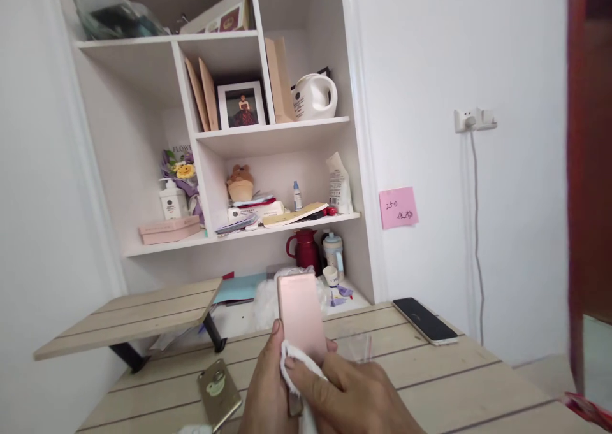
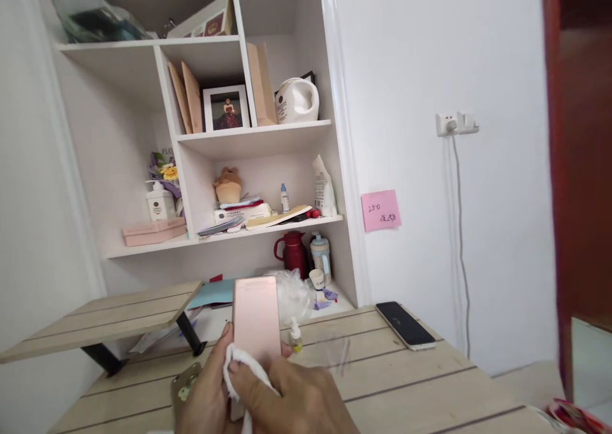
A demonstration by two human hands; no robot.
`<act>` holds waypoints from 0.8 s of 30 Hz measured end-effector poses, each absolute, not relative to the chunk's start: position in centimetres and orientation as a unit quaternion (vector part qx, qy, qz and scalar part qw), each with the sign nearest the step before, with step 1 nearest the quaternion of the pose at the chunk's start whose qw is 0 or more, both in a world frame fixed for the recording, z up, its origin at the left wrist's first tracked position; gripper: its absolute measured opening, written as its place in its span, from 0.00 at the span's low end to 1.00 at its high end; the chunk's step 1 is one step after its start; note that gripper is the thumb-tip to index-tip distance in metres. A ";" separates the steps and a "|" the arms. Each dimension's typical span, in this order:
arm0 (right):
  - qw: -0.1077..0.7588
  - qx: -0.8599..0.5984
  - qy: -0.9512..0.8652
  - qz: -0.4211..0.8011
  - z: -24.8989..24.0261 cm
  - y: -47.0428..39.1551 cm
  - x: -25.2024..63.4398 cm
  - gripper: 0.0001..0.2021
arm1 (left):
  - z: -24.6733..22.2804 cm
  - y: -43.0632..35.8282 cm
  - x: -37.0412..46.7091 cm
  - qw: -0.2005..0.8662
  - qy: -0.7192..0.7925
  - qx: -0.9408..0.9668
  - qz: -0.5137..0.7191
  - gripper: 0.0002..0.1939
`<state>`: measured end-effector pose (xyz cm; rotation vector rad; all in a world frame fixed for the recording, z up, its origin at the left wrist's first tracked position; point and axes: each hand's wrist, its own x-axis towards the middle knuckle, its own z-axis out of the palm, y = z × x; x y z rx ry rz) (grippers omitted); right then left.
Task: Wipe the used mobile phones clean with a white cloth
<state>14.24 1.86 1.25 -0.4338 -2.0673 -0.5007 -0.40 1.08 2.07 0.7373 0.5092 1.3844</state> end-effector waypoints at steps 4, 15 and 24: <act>0.416 -0.180 -0.874 -0.174 1.9 1.5 14.4 0.22 | 3.0 0.9 0.2 0.677 0.230 0.288 0.637 0.22; 0.450 -0.239 -0.854 -0.106 3.2 1.4 17.2 0.23 | 3.9 -0.5 -0.2 0.715 0.236 0.345 0.560 0.22; 0.388 -0.225 -0.891 -0.069 5.7 -1.9 17.0 0.13 | 3.7 -0.1 -0.8 0.736 0.240 0.375 0.510 0.30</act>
